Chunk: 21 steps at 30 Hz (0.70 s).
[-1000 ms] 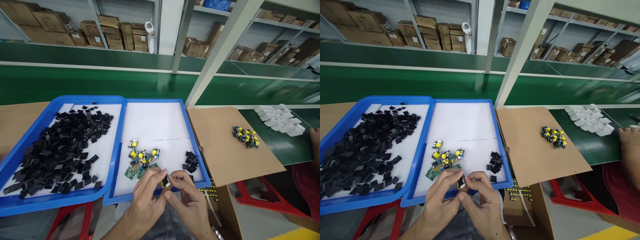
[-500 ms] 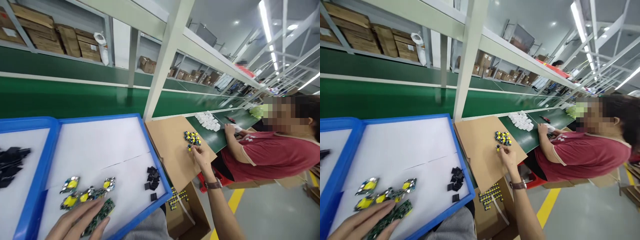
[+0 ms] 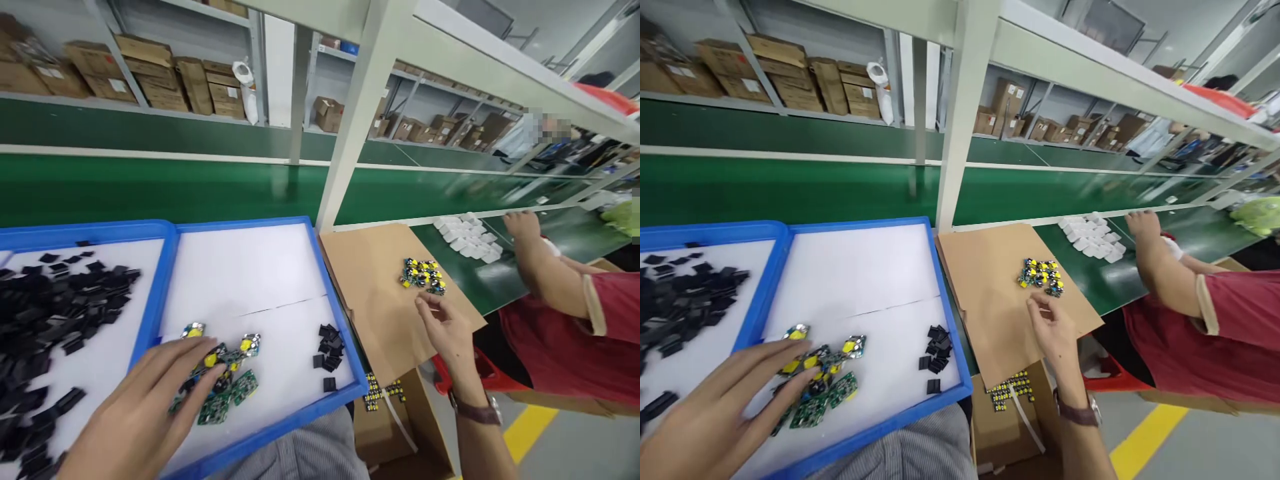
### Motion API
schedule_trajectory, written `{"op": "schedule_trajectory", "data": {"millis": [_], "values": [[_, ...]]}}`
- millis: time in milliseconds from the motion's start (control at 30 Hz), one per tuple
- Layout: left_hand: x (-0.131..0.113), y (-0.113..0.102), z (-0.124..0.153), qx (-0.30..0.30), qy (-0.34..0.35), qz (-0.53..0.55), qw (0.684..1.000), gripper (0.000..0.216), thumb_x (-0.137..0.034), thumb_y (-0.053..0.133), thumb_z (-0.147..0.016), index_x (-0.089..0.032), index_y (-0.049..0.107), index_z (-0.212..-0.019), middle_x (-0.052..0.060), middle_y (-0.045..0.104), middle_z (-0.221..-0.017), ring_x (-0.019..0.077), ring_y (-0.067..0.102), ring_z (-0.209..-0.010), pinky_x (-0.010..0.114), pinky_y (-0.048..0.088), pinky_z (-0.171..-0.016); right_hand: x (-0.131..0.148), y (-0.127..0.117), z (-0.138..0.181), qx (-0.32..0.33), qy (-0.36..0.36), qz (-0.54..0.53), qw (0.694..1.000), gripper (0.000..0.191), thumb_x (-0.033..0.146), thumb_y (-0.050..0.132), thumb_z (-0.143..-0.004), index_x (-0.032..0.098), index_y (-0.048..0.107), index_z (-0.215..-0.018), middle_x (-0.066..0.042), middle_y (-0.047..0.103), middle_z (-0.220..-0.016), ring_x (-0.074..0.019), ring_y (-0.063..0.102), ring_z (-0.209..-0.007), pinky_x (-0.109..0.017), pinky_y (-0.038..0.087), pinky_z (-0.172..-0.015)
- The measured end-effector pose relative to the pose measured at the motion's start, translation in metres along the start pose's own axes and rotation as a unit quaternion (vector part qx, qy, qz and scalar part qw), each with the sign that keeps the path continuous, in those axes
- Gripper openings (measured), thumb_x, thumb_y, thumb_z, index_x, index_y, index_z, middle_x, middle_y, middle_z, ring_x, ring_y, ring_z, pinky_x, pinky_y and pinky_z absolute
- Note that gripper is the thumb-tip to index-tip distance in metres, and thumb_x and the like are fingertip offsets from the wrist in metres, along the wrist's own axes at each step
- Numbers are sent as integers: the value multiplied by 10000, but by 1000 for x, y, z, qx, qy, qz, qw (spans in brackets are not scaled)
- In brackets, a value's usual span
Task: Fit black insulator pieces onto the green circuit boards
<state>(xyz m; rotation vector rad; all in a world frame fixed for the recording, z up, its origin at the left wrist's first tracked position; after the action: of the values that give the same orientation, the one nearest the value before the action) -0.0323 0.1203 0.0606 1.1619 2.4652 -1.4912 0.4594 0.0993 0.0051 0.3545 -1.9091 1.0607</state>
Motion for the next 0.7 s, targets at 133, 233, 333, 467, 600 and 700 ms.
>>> {"op": "schedule_trajectory", "data": {"millis": [133,233,333,467,600,700], "values": [[-11,46,-24,163,53,-113,979,416,-482,567,-996,-170,739,-1209,144,784,-1118,381,716,-1052,528,577,-893,80,58,52,176,-194,-23,965,150,352,704,-946,243,797,-991,-111,780,-1070,-295,713,-1046,-488,590,-978],[-17,71,-33,239,22,-149,959,236,-265,606,-952,-172,762,-1102,162,780,-1029,388,716,-1004,524,571,-856,124,98,84,235,-328,46,914,164,201,627,-995,213,764,-1086,-142,733,-1139,-318,647,-1146,-529,575,-1000],[-24,75,-35,262,13,-146,954,208,-131,606,-903,-199,766,-1017,138,777,-974,358,720,-949,482,576,-824,135,128,93,258,-350,134,891,165,90,608,-963,177,748,-950,-167,707,-1107,-363,594,-1182,-581,544,-1015],[-38,61,-22,221,16,-89,971,294,-106,585,-922,-196,751,-1148,141,773,-1110,359,723,-1056,514,598,-892,142,139,92,271,-364,143,880,256,5,578,-941,182,713,-814,-140,694,-960,-357,598,-1093,-593,528,-986],[-51,45,-3,133,-89,106,981,395,-303,583,-1015,-237,643,-1401,137,710,-1349,341,681,-1249,533,567,-1053,165,126,104,322,-356,20,877,138,137,619,-1015,226,722,-996,-76,673,-988,-262,626,-1005,-440,568,-897],[-55,53,14,147,-232,368,889,368,-381,563,-1042,-266,671,-1375,87,804,-1101,247,796,-940,416,655,-901,183,117,124,386,-337,-162,843,141,158,641,-1018,267,707,-1077,-49,676,-979,-233,640,-986,-398,564,-870]]}}
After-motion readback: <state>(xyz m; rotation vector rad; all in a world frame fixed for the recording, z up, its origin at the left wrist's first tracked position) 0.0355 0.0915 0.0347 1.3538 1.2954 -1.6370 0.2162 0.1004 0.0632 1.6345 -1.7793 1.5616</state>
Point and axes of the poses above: each hand's wrist, its own z-axis away from the middle knuckle, its own y-axis out of the palm, x = y × z, the point moved 6 cm from there along -z, towards the middle knuckle
